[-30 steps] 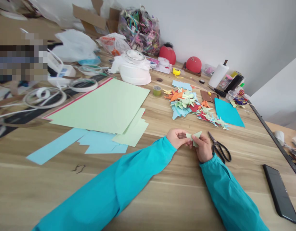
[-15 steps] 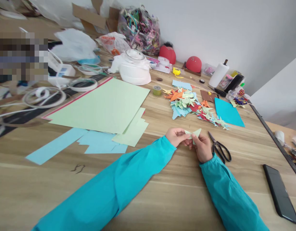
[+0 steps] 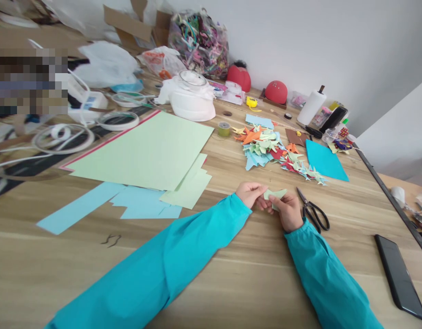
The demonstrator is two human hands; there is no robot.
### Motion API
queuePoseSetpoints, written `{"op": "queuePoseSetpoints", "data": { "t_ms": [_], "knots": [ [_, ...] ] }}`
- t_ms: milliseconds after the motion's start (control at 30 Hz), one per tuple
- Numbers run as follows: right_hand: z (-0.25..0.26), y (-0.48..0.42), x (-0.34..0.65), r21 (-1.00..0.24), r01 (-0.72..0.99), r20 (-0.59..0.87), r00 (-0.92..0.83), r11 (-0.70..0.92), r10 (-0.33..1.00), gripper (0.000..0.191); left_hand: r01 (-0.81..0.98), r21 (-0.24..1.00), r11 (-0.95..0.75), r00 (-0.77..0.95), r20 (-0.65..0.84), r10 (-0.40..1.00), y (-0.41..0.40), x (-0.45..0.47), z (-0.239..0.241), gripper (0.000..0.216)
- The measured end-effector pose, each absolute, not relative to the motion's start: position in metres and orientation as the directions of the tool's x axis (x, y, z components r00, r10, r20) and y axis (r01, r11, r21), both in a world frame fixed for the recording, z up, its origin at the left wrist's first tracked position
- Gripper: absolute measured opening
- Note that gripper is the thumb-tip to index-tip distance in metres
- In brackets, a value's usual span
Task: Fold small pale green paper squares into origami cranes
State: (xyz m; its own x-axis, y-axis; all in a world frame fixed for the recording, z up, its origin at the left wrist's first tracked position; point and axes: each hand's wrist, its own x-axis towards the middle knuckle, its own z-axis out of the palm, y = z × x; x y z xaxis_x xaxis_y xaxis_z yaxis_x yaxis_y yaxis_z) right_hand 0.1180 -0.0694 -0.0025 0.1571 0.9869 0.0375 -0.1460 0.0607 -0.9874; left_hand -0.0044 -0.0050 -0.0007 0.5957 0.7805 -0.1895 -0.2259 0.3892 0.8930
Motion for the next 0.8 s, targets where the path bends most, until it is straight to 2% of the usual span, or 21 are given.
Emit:
{"op": "queuePoseSetpoints", "data": {
  "t_ms": [200, 467, 633, 800],
  "knots": [
    [-0.001, -0.068, 0.118, -0.964, -0.265, -0.031, 0.218, 0.029, 0.975, 0.017, -0.285, 0.911, 0.298, 0.573, -0.087, 0.815, -0.007, -0.003, -0.003, 0.037],
    [-0.009, -0.066, 0.123, -0.976, -0.215, -0.022, 0.195, 0.021, 0.981, 0.021, -0.273, 0.938, 0.216, 0.56, -0.028, 0.828, -0.005, 0.001, -0.015, 0.03],
    [-0.01, -0.066, 0.125, -0.986, -0.166, -0.03, 0.173, -0.001, 0.984, 0.025, -0.275, 0.945, 0.177, 0.611, 0.03, 0.791, -0.006, 0.0, -0.015, 0.024],
    [-0.006, -0.067, 0.125, -0.978, -0.208, -0.062, 0.173, -0.025, 0.983, 0.023, -0.286, 0.943, 0.169, 0.619, 0.047, 0.784, -0.005, 0.0, -0.018, 0.025]
  ]
}}
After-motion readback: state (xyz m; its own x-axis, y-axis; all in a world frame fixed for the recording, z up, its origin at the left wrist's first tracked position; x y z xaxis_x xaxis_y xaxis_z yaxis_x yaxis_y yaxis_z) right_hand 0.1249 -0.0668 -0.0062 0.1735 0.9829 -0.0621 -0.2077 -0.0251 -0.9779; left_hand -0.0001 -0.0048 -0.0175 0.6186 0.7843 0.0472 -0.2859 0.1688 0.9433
